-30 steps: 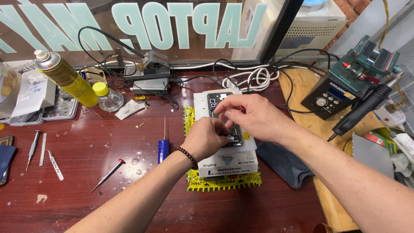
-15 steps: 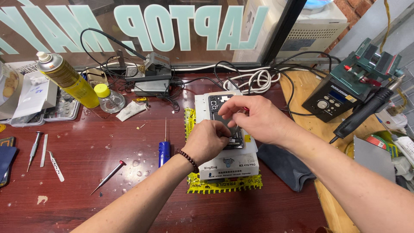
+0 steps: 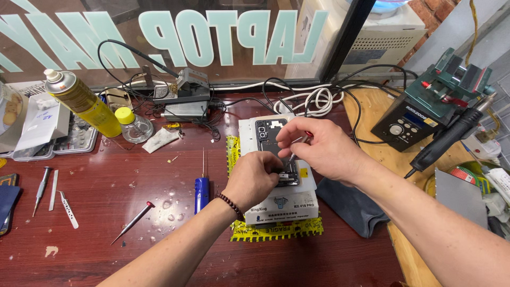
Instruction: The person uses a screwdriver to remove screws from the back of a smartphone, then lifts the back cover to expose the internal components. The person continues to unscrew and remove internal parts, including the battery and motherboard, placing them on the workbench.
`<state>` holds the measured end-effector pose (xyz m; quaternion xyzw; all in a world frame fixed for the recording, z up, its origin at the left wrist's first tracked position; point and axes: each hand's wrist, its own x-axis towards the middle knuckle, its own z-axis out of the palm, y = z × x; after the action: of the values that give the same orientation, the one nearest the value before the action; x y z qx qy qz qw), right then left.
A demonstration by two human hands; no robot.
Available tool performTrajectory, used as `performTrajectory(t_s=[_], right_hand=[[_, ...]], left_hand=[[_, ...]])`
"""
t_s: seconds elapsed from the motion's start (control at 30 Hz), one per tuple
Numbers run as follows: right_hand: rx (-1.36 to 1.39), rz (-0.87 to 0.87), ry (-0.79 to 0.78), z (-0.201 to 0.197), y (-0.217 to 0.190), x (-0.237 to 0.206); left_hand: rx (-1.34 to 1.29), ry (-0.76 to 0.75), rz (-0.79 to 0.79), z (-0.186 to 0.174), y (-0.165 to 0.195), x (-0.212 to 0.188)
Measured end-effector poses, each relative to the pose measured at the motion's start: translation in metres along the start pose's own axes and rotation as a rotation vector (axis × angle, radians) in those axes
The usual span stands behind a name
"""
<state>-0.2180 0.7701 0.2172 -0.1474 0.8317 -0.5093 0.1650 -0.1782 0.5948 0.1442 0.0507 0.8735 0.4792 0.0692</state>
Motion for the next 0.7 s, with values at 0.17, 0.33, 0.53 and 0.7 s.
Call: performTrajectory(t_s=[0.17,0.33,0.53,0.7], right_hand=[[0.146,-0.042,0.034,-0.003,0.005,0.001],[0.112,0.008,0.079,-0.013,0.008,0.000],[0.025,0.050,0.136,-0.026,0.011,-0.007],[0.002,0.093,0.186,-0.024,0.018,-0.021]], left_hand=[[-0.004,0.059,0.014,0.000,0.009,-0.006],[0.115,0.022,0.085,0.002,0.017,-0.008],[0.373,0.019,0.403,0.002,0.019,-0.007],[0.405,-0.074,0.330,0.005,0.023,-0.002]])
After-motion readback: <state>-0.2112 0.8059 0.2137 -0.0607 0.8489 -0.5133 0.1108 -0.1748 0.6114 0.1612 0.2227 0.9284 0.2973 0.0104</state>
